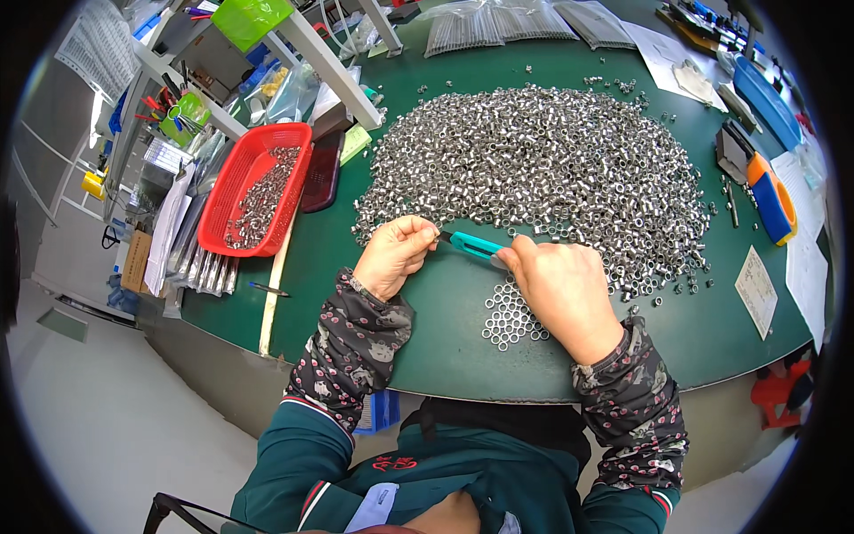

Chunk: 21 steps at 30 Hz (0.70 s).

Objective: Picking and sorting or assembling small metal rings/components at a manufacturing workbench.

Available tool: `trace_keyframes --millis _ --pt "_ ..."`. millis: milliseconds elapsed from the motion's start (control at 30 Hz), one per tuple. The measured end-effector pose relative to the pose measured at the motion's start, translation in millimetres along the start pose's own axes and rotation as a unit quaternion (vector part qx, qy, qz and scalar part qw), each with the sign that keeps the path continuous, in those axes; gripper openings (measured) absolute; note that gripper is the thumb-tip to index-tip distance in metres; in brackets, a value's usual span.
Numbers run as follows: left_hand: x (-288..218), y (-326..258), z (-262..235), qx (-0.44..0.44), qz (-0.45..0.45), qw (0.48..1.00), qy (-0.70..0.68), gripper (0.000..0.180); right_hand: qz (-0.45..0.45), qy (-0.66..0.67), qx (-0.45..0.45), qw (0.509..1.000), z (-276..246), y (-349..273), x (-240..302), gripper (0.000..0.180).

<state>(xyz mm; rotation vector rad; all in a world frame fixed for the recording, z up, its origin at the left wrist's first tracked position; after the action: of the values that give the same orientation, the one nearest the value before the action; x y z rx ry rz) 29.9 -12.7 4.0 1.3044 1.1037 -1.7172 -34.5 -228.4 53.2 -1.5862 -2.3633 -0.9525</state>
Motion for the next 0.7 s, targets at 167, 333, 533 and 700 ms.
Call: trace_keyframes --millis 167,333,533,700 --pt "0 0 2 0.005 0.010 1.000 0.005 0.008 0.068 0.066 0.054 0.994 -2 1 -8 0.028" --pt "0 0 -1 -0.001 0.024 0.999 -0.041 0.008 0.129 0.090 0.027 0.987 -7 7 -12 0.030" --pt "1 0 -3 0.018 0.040 0.997 -0.062 0.008 0.075 0.050 0.011 0.996 -1 5 -13 0.030" --pt "-1 0 0 0.020 0.052 0.995 -0.079 0.011 0.069 0.061 0.015 0.996 -3 4 -9 0.029"
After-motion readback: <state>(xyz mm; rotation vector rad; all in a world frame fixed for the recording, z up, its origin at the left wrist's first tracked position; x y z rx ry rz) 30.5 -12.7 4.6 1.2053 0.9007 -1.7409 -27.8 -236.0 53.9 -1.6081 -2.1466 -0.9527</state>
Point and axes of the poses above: each hand's wrist, its own y-axis towards the middle knuckle, its own z-axis out of the palm, x = y × z, the point moved 2 cm from there along y, towards the middle knuckle, and after that the axes turned 10 degrees about y, right-handed, at the moved point
